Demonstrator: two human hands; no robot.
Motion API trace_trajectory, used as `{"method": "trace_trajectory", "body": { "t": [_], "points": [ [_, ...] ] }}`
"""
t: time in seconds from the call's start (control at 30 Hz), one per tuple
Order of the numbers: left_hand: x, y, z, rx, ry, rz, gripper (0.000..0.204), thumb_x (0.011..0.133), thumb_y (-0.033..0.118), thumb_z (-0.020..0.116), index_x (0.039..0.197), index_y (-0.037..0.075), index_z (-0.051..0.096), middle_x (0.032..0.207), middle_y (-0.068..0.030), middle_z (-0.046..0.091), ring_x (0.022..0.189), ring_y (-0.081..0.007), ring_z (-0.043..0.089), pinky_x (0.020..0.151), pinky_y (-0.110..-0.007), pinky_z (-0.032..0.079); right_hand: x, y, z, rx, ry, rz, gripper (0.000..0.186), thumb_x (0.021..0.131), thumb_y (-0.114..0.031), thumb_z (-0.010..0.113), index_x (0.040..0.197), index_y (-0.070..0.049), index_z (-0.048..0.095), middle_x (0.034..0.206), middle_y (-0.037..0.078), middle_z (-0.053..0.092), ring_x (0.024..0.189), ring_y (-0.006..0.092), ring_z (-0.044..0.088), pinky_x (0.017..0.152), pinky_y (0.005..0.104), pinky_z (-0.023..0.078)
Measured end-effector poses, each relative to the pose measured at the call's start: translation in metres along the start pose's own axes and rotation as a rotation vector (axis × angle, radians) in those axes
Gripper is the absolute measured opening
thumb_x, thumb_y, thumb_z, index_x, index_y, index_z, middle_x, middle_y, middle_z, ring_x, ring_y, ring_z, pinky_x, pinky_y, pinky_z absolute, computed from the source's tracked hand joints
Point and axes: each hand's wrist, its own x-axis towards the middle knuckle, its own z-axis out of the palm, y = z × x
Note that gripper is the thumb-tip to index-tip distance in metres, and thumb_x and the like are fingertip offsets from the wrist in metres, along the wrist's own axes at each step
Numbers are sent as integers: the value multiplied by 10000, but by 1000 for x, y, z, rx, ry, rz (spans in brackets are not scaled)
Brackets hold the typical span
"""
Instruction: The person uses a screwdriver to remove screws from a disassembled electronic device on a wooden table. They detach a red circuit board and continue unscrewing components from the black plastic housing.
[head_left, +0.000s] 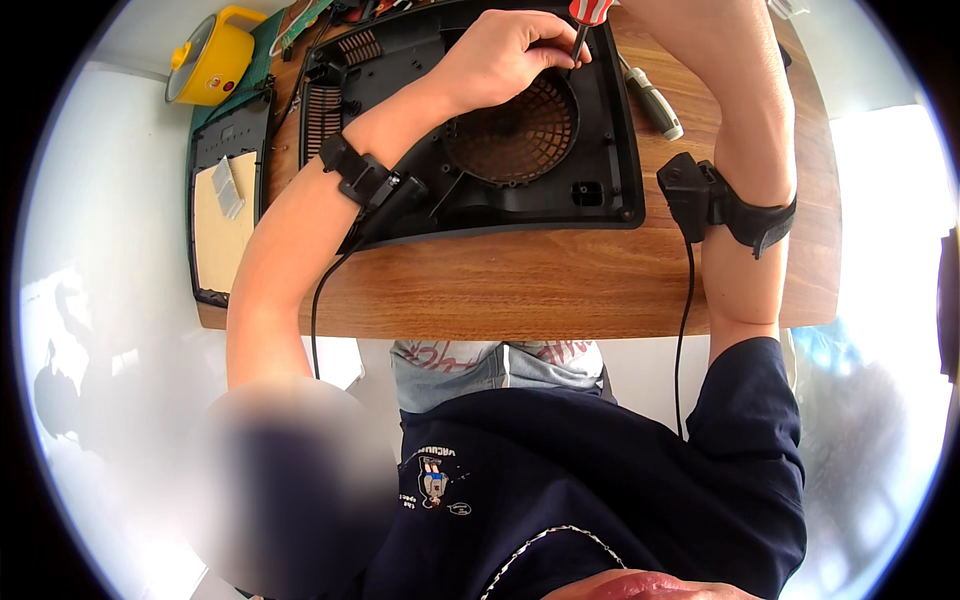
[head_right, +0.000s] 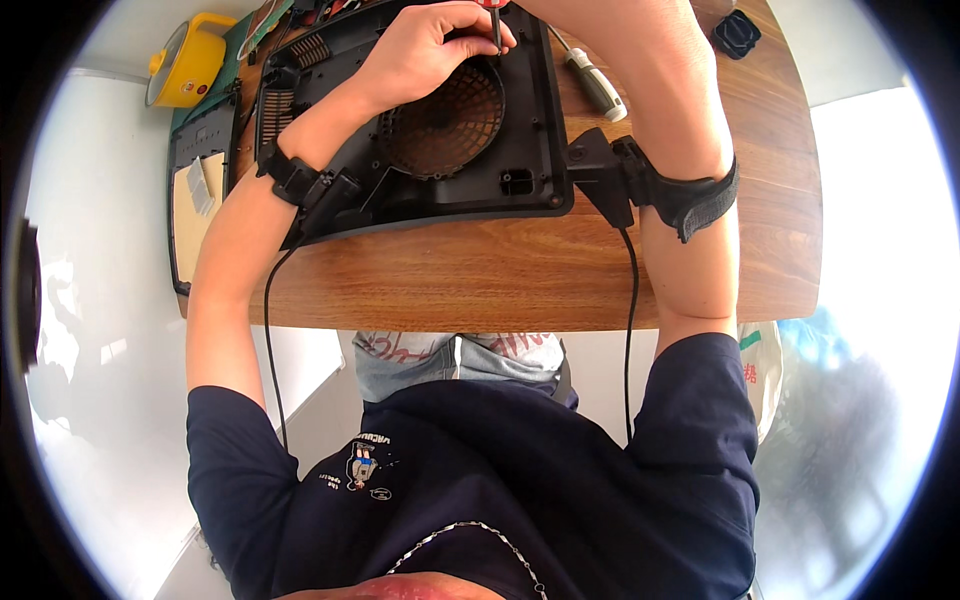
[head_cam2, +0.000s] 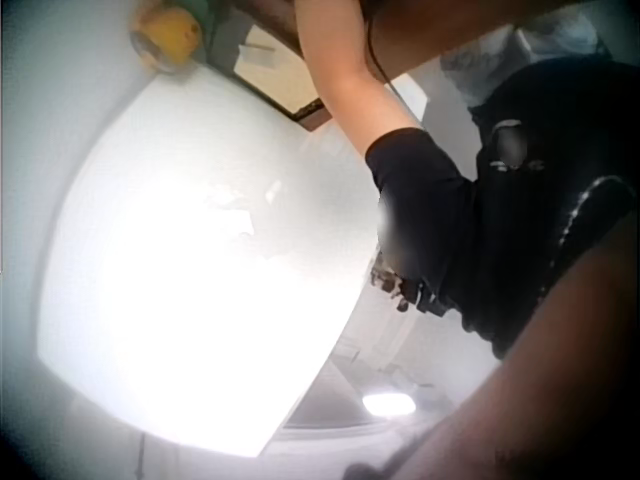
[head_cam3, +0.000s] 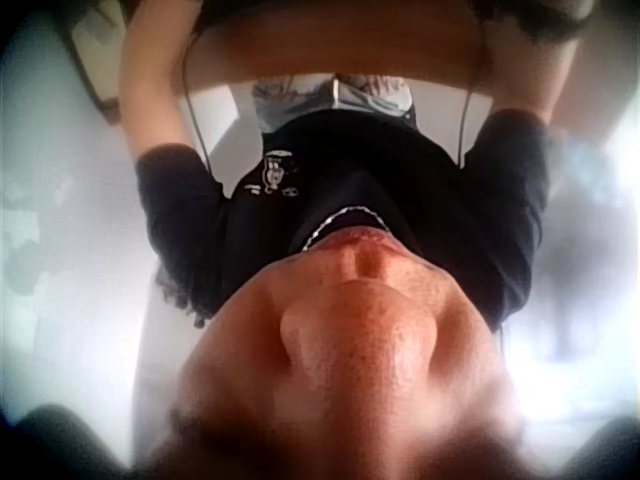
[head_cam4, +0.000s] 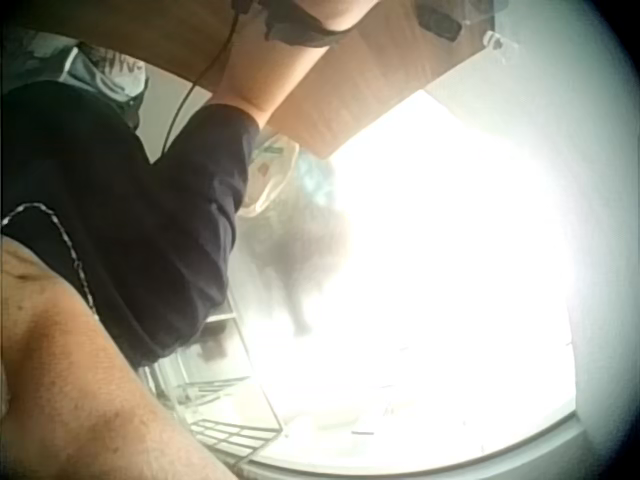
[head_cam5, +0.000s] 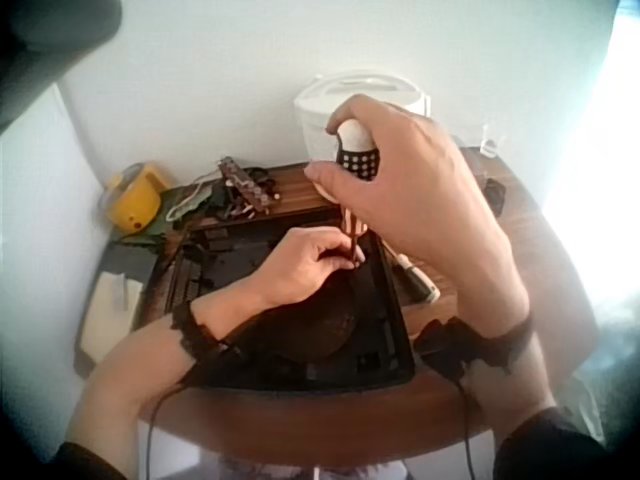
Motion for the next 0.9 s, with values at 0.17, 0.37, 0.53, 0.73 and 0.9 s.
{"method": "trace_trajectory", "body": {
  "t": [0.17,0.37,0.53,0.73,0.9],
  "points": [
    [0,-1,0,-26,0,37,127,881,-129,636,998,-81,637,1006,-125,693,930,-204,704,827,-329,575,-7,-22,-6,82,-49,12,392,941,-300,710,1217,-33,634,916,176,709,831,315,688,784,423,538],
    [-7,-24,4,97,44,65,113,962,29,672,1048,4,741,1010,-84,779,967,-189,750,897,-310,596,9,-42,-27,481,-280,280,392,983,-172,635,1355,-51,599,939,114,704,784,203,637,773,372,544],
    [-1,2,-1,39,-34,29,93,892,-104,653,976,-69,638,1029,-117,689,941,-214,698,872,-327,564,11,-39,-23,342,-236,221,394,942,-153,691,1322,-58,650,958,108,707,774,188,632,762,348,548],
    [0,-5,-11,-51,-68,-51,72,975,29,663,1023,-10,699,1021,-75,751,964,-168,719,910,-310,563,7,-20,-14,277,-157,166,372,891,-200,754,1231,-58,696,856,168,715,727,251,665,713,370,539],
    [6,16,-18,-272,-69,-69,155,943,0,733,1043,-7,614,1041,-57,702,976,-159,675,912,-329,553,6,-2,-3,283,-66,115,365,872,-205,759,1185,-28,694,799,198,701,732,331,688,714,408,540]
  ]
}}
